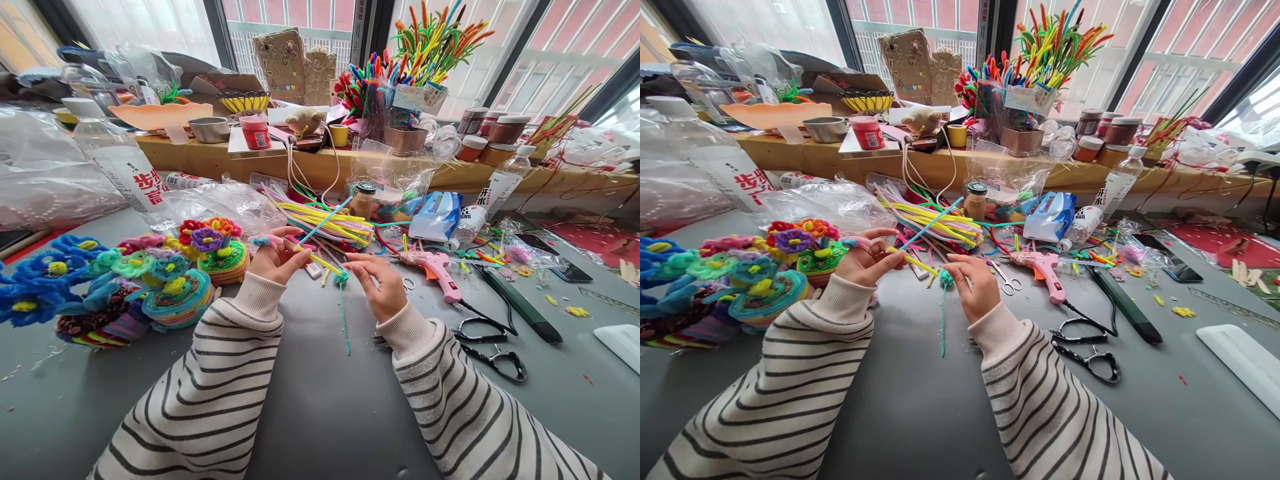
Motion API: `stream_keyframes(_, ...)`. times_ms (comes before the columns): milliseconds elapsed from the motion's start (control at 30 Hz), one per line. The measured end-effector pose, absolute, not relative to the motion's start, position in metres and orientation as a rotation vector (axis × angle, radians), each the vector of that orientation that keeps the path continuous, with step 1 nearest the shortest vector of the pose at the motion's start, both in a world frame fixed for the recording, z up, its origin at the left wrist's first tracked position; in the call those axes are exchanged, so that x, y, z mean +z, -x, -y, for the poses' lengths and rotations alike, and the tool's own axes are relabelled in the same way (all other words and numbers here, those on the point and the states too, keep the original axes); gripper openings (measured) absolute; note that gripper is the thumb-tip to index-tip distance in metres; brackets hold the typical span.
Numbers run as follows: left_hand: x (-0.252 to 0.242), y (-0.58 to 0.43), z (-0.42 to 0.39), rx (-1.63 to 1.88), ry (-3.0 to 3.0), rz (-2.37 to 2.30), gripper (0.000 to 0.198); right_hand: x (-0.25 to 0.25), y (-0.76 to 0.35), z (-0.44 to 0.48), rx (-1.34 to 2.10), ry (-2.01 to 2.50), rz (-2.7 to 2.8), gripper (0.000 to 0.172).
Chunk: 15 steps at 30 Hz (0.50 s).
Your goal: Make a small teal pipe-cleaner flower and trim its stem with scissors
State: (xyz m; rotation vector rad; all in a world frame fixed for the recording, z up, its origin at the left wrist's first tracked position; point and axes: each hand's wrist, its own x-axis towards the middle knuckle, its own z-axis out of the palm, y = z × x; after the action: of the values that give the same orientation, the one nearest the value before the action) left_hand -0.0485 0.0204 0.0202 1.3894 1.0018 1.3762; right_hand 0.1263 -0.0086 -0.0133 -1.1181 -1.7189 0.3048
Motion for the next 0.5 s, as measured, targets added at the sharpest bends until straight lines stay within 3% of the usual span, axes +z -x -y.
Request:
stream_keyframes(100, 0.0164, 0.047, -0.0208, 1.348, -1.407, -0.951, 0.044, -0.0115, -0.1261, 0.0111, 0.341, 1.21, 1.626, 0.015)
stream_keyframes(200, 0.0138, 0.0467, -0.0204, 1.308, -1.446, -0.941, 0.045, -0.0112, -0.1263, 0.0125, 0.462, 1.29, 1.555, 0.027)
stream_keyframes(300, 0.0121, 0.046, -0.0183, 1.238, -1.46, -0.934, 0.032, -0.0107, -0.1249, 0.013, 0.494, 1.187, 1.621, 0.012)
stream_keyframes(500, 0.01, 0.0421, -0.0132, 1.042, -1.494, -0.962, 0.019, -0.0111, -0.1168, 0.0149, 0.519, 1.055, 1.913, 0.015)
